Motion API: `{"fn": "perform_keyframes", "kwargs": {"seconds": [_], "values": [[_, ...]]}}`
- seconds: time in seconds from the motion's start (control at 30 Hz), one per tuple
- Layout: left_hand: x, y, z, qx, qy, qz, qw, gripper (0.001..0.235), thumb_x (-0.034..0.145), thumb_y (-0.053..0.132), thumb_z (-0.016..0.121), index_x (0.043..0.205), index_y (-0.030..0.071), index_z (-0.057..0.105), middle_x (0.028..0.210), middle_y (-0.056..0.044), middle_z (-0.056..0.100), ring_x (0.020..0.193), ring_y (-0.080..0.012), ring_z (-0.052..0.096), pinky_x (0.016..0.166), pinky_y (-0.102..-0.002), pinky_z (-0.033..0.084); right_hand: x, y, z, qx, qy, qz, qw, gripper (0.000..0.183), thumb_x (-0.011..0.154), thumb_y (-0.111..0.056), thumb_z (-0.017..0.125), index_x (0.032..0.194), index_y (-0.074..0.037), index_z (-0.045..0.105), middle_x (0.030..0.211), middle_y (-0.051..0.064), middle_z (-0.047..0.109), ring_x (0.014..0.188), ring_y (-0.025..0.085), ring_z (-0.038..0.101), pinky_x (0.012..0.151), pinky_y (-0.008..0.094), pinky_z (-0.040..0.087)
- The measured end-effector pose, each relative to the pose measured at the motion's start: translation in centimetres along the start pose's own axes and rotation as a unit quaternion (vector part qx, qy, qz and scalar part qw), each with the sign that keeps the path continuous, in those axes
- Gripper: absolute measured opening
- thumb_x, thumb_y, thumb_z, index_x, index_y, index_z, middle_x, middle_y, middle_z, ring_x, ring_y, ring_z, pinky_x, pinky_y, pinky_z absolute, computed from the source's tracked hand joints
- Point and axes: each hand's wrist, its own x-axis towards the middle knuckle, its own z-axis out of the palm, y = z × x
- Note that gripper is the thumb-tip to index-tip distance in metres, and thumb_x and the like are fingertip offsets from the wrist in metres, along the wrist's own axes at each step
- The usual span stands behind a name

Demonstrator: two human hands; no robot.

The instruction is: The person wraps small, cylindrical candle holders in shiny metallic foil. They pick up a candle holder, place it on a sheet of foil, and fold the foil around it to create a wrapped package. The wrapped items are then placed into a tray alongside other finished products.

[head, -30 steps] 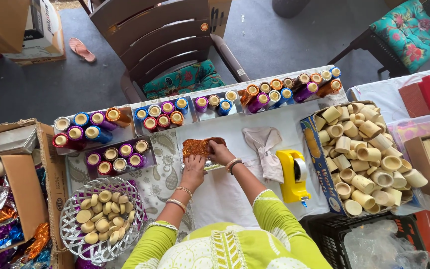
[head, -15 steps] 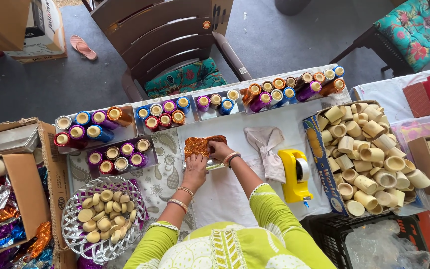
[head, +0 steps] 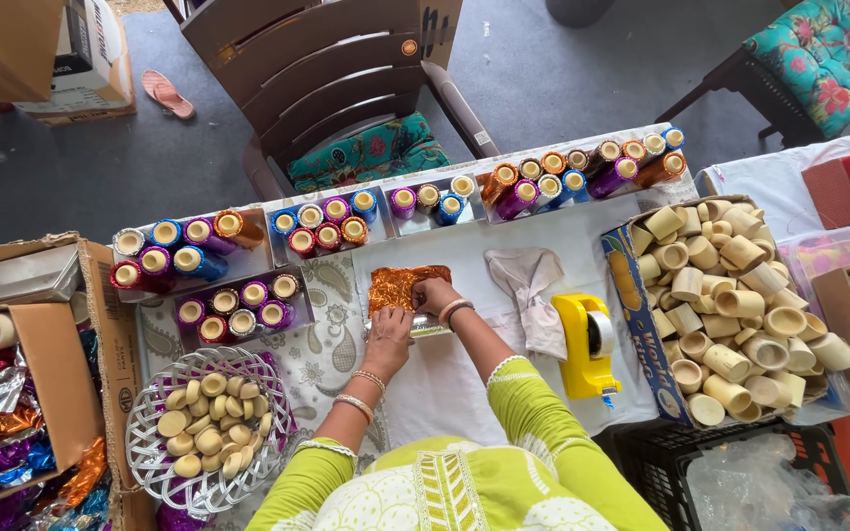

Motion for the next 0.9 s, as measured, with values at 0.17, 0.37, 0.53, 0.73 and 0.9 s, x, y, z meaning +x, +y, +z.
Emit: {"fn": "perform_keyframes", "kwargs": {"seconds": [0.17, 0.37, 0.53, 0.73, 0.9], "values": [[0.5, -0.4, -0.1, -0.012, 0.006, 0.001, 1.000, 0.050, 0.071, 0.013, 0.084, 0.116, 0.004, 0.063, 0.111, -0.012, 0.059, 0.111, -0.0323, 0.053, 0.097, -0.046, 0.039, -3.0, -2.3, -1.4, 0.068, 0.146, -0.064, 0.985, 0.013, 0.080, -0.001, 0.073, 0.092, -0.005, 0.071, 0.084, 0.011, 0.073, 0.076, 0.023, 0.069, 0.073, 0.036, 0.056], [0.1, -0.7, 0.6, -0.021, 0.002, -0.001, 1.000, 0.050, 0.072, 0.015, 0.084, 0.117, 0.005, 0.064, 0.113, -0.011, 0.059, 0.112, -0.0322, 0.052, 0.099, -0.047, 0.038, -8.3, -8.3, -6.3, 0.090, 0.313, -0.079, 0.942, 0.028, 0.084, -0.006, 0.074, 0.110, -0.008, 0.065, 0.102, 0.011, 0.068, 0.090, 0.026, 0.067, 0.084, 0.038, 0.055], [0.2, -0.9, 0.7, -0.022, 0.028, 0.009, 0.999, 0.054, 0.071, 0.014, 0.084, 0.120, 0.005, 0.063, 0.114, -0.012, 0.061, 0.113, -0.0322, 0.052, 0.099, -0.047, 0.038, -7.4, -9.8, -6.7, -0.077, 0.357, -0.220, 0.905, 0.062, 0.064, -0.012, 0.083, 0.121, -0.010, 0.060, 0.113, 0.016, 0.065, 0.107, 0.035, 0.058, 0.096, 0.048, 0.044], [0.5, -0.8, 0.0, -0.024, -0.011, -0.003, 1.000, 0.048, 0.077, 0.014, 0.083, 0.118, 0.007, 0.060, 0.113, -0.011, 0.063, 0.115, -0.0318, 0.054, 0.101, -0.047, 0.038, -4.6, -5.4, -4.1, -0.105, 0.211, -0.128, 0.963, 0.032, 0.084, -0.012, 0.078, 0.114, -0.014, 0.070, 0.092, 0.006, 0.070, 0.098, 0.027, 0.065, 0.096, 0.044, 0.048], [0.9, -1.4, 0.8, -0.035, 0.023, -0.011, 0.999, 0.046, 0.076, 0.013, 0.083, 0.115, 0.005, 0.061, 0.109, -0.012, 0.067, 0.117, -0.0324, 0.055, 0.103, -0.050, 0.037, -7.4, -7.5, -5.7, 0.056, 0.191, -0.150, 0.968, 0.012, 0.086, -0.001, 0.068, 0.097, -0.005, 0.071, 0.094, 0.013, 0.067, 0.086, 0.032, 0.068, 0.076, 0.038, 0.055]]}}
